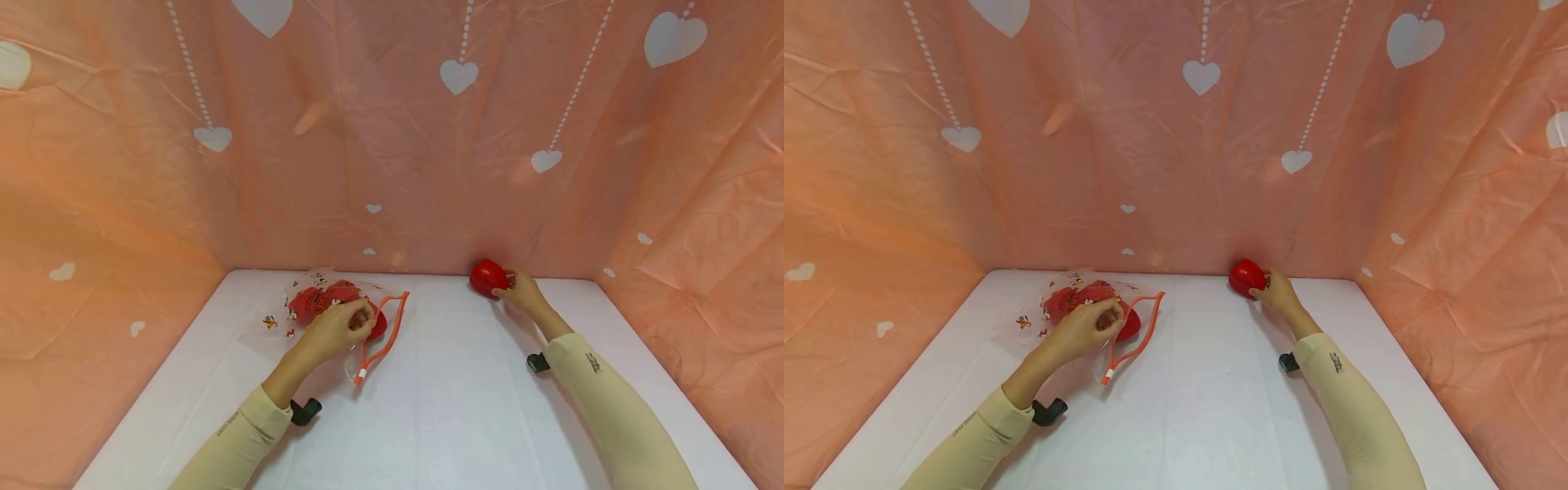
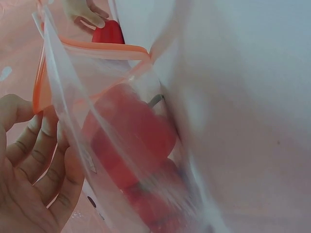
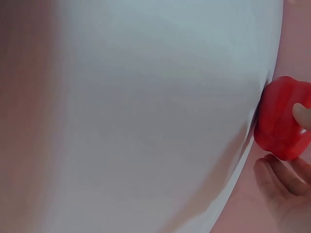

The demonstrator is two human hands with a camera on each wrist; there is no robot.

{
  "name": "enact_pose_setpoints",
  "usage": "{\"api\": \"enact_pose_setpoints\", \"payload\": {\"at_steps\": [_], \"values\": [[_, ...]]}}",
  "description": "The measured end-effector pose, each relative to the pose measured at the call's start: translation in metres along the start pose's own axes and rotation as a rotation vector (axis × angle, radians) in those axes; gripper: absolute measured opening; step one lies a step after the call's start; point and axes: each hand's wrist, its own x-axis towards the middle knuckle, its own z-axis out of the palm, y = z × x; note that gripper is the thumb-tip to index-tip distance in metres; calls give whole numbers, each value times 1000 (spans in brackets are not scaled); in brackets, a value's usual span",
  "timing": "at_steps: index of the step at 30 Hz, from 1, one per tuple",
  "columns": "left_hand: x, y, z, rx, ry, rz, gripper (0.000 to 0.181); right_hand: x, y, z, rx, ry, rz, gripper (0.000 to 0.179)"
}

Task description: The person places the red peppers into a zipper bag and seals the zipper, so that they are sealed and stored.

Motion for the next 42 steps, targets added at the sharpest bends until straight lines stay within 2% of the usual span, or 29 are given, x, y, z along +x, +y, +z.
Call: {"api": "enact_pose_setpoints", "payload": {"at_steps": [14, 28, 42], "values": [[1, 1, 0, -8, -7, -10, 9, -14, -3, 3, 61, -34, -59, 69], [0, 0, 1, -6, -13, -11, 9, -36, -12, 12, 99, -91, -190, 69], [0, 0, 1, 1, -2, 8, 9, -59, -25, 21, 181, -162, -278, 63]]}}
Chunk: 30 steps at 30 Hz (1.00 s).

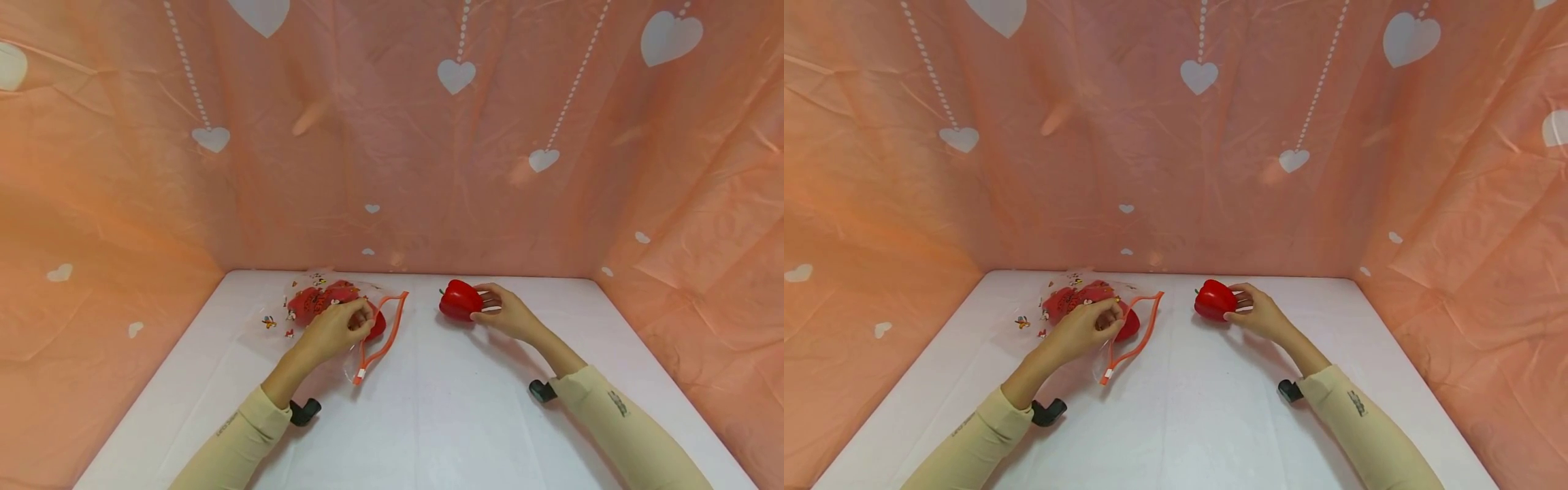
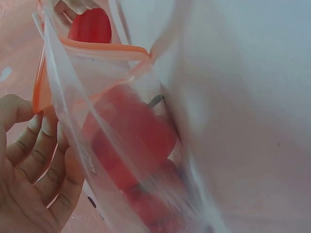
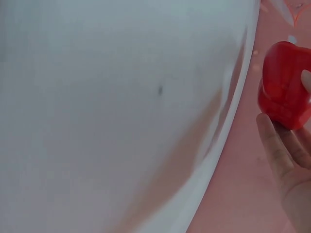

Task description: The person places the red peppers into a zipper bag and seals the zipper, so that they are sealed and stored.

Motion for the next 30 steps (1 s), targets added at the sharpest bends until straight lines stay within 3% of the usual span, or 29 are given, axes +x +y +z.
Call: {"api": "enact_pose_setpoints", "payload": {"at_steps": [16, 30], "values": [[0, -1, -1, -9, -1, -4, 9, -5, -14, 28, 55, -76, -89, 61], [0, 0, -1, -15, -11, -10, 8, -1, -32, 50, 33, -135, -83, 62]]}}
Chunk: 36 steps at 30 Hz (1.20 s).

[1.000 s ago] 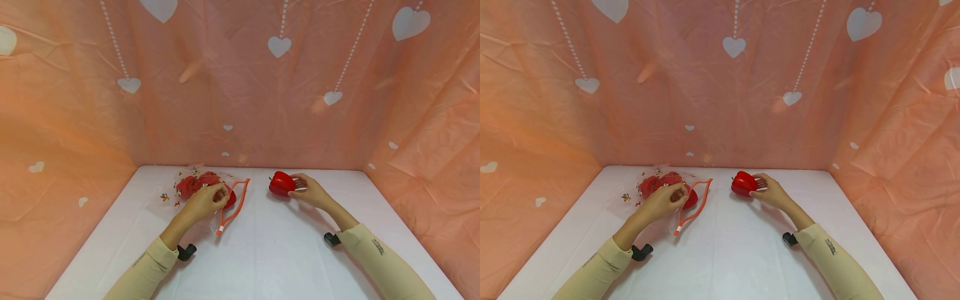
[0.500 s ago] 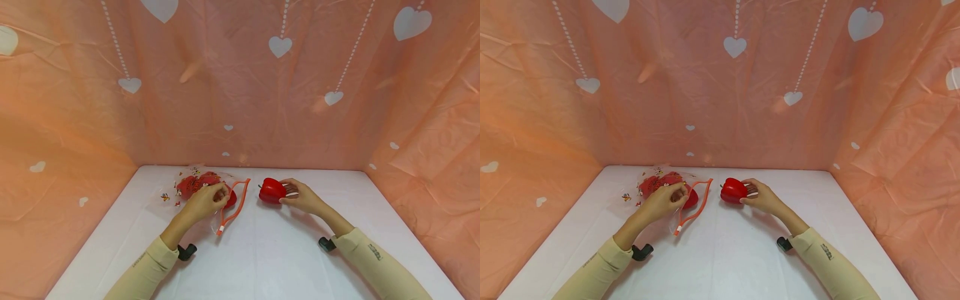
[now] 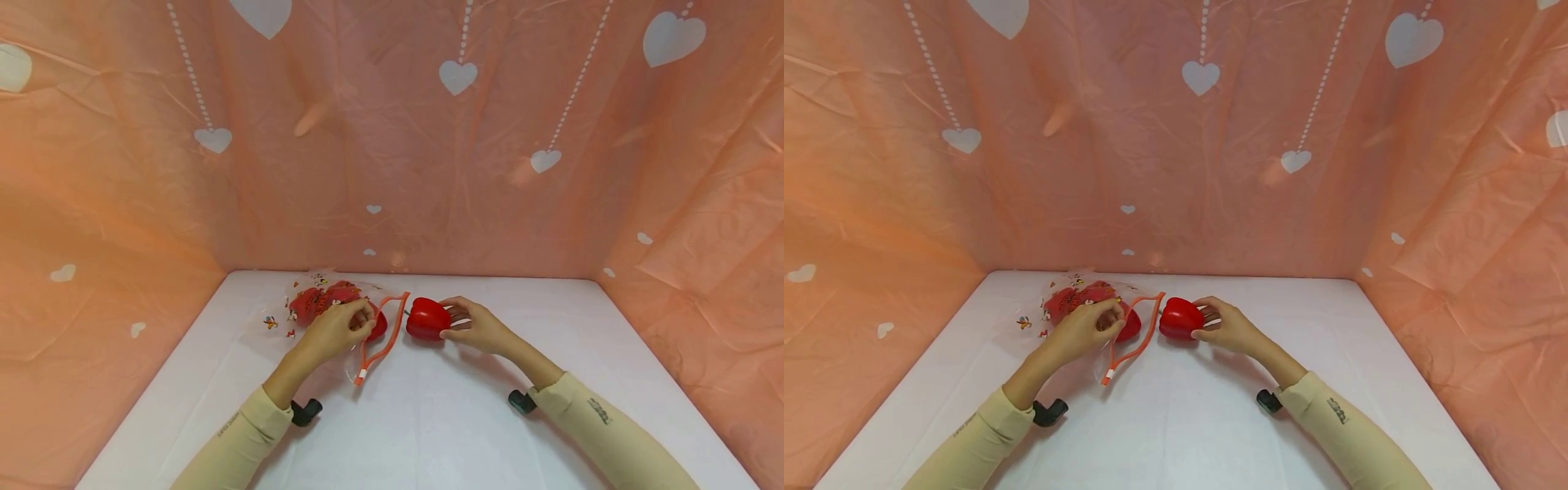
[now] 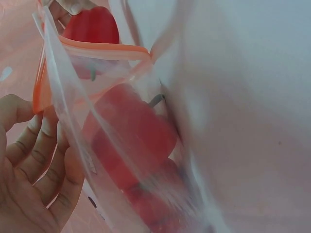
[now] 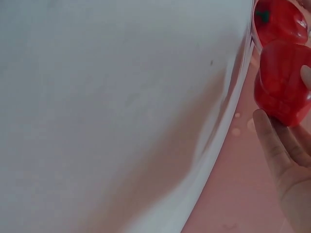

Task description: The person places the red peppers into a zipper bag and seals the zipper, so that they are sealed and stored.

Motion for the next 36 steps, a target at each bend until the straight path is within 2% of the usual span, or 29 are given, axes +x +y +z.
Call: {"api": "enact_pose_setpoints", "payload": {"at_steps": [10, 26, 36], "values": [[0, 0, -1, 4, 1, 3, 9, 7, -11, 13, -4, -22, -18, 61], [0, 1, 0, 9, 6, 7, 8, 14, -19, 29, -44, 0, 3, 59], [2, 0, 1, 18, 11, 14, 6, 18, -25, 43, 49, 23, -13, 55]]}}
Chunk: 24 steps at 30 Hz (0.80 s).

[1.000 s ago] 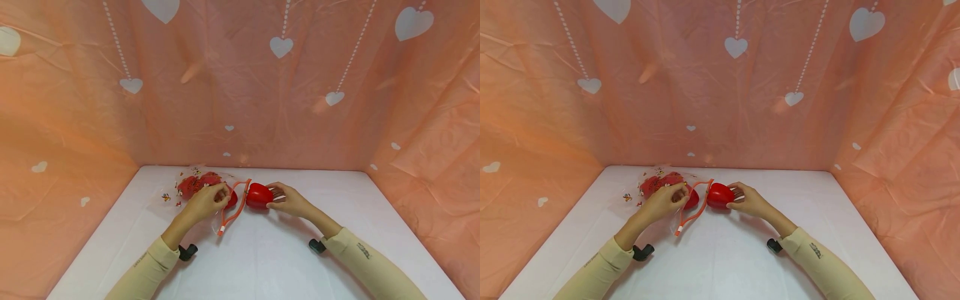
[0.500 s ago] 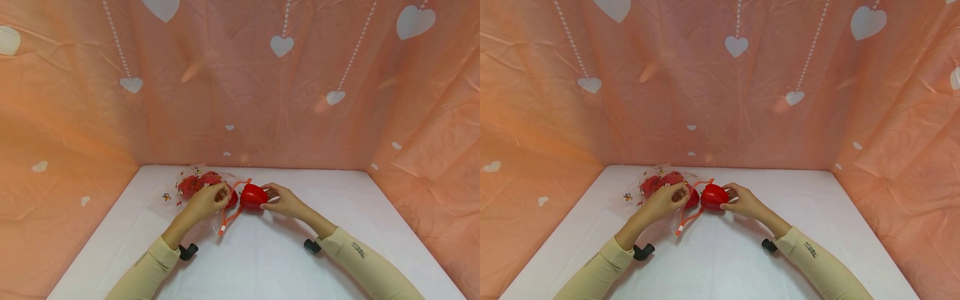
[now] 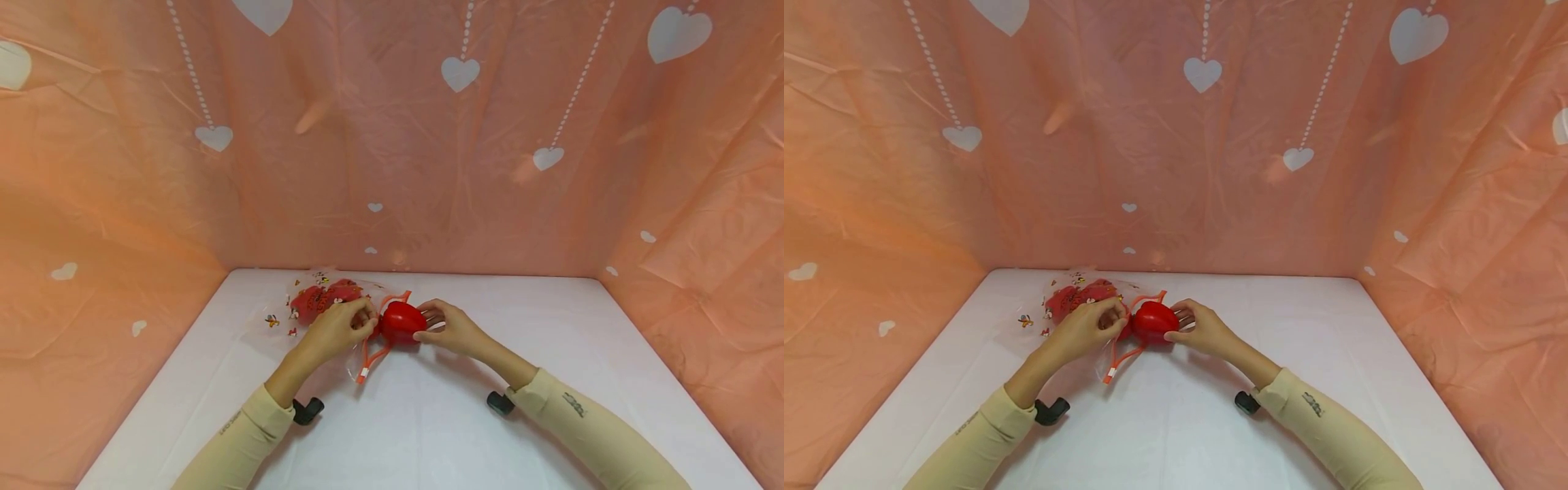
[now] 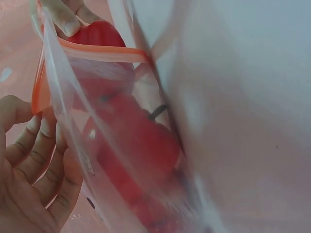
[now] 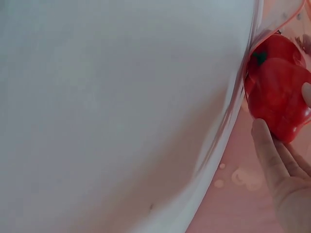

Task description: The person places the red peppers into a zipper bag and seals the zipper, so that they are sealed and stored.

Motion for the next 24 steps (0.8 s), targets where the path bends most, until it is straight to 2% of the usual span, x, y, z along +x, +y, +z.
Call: {"api": "enact_pose_setpoints", "payload": {"at_steps": [11, 19, 24], "values": [[-1, 1, -1, -6, 2, -1, 7, 2, -7, 12, 62, -34, 45, 52], [0, 0, 0, -9, 6, -12, 9, 2, -12, 22, 287, -73, 147, 55], [-1, 0, 0, -12, 15, -5, 7, 2, -16, 30, 325, -70, 154, 56]]}}
